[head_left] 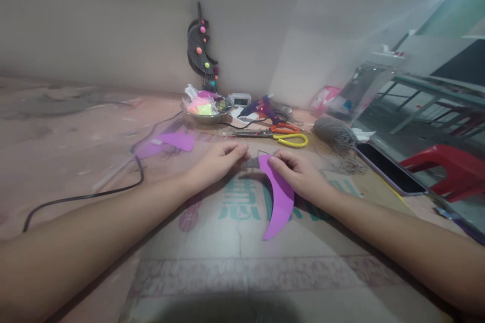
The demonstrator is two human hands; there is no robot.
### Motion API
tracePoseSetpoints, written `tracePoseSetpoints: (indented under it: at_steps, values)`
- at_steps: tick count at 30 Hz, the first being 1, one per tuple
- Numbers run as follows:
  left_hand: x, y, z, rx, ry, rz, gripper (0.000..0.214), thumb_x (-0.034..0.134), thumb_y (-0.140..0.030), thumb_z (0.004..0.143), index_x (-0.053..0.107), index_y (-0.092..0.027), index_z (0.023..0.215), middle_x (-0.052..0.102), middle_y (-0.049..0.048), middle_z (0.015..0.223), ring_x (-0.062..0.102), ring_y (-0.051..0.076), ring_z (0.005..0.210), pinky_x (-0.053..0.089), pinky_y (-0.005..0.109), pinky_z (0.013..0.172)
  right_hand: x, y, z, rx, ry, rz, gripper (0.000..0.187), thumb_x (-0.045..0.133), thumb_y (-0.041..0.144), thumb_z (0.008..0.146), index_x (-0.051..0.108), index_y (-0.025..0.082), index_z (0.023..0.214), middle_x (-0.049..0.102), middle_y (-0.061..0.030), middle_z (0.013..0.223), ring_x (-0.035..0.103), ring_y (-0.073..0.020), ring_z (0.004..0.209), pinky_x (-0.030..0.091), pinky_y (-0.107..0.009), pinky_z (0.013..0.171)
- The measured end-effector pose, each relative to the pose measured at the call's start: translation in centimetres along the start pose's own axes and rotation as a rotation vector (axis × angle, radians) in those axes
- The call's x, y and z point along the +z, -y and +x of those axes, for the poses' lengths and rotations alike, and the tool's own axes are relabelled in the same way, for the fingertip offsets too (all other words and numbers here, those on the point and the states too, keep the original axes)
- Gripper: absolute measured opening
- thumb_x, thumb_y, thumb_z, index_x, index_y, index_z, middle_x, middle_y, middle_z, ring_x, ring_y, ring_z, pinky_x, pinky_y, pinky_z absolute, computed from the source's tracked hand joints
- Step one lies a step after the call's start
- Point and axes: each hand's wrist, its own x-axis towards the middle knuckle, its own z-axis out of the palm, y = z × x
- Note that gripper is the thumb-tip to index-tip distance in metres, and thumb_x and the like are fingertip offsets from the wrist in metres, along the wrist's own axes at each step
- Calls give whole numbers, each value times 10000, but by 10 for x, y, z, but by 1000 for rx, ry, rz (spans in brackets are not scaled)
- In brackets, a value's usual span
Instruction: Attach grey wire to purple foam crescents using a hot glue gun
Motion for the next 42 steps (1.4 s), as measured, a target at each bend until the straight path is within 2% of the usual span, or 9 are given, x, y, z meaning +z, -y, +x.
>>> tracePoseSetpoints:
  at_steps: [2,6,10,21,29,32,37,40,42]
  values:
    - [1,0,0,38,39,53,441,436,-506,907,639,-145,757,610,21,695,524,133,624,378,232,552,0,-1,0,-5,3,0,333,440,443,908,473,199,684,453,18,647,440,-137,622,347,-271,569]
    - [4,-5,-3,35,117,146,383,515,-501,864,674,-157,810,669,34,767,571,164,704,401,245,605,1,-2,0,-16,12,-16,333,440,438,909,464,200,677,449,21,645,444,-135,621,344,-271,568]
    - [6,-8,-5,20,111,178,327,553,-464,841,687,-165,842,677,31,762,559,155,678,398,239,593,2,-1,0,-33,21,-46,322,439,418,911,466,203,672,457,21,636,445,-136,618,347,-273,570]
    - [6,-8,-6,42,127,185,269,556,-392,844,660,-160,756,621,2,656,531,131,603,384,233,564,2,2,0,-65,31,-115,299,446,380,900,472,205,659,469,17,617,439,-136,604,341,-276,568]
    - [4,-5,-3,103,153,122,244,541,-336,878,695,-161,805,689,24,781,602,158,752,437,241,684,2,0,0,-50,29,-40,313,449,399,909,461,208,661,456,19,627,432,-138,609,340,-278,565]
    - [4,-3,-3,119,168,119,296,521,-385,898,707,-165,829,685,27,792,600,164,762,437,248,684,2,1,0,-41,22,-5,306,450,395,910,465,209,668,471,16,639,450,-141,619,356,-279,577]
    - [3,1,1,-23,27,-164,445,456,-514,910,695,-140,943,664,55,796,579,145,677,424,244,597,1,2,0,-20,13,6,313,451,407,908,468,202,672,446,22,636,428,-127,596,346,-266,556]
    - [1,3,5,-93,-109,-367,364,496,-449,907,658,-129,967,631,39,769,568,112,621,417,223,568,1,1,0,-22,8,-13,318,448,413,907,463,197,674,413,33,621,398,-115,574,324,-256,537]
    - [-2,5,7,-112,-175,-398,296,544,-402,888,642,-132,959,608,18,755,564,97,605,423,216,576,1,-1,0,-21,6,-22,322,447,417,907,460,195,674,407,36,621,398,-112,576,319,-252,537]
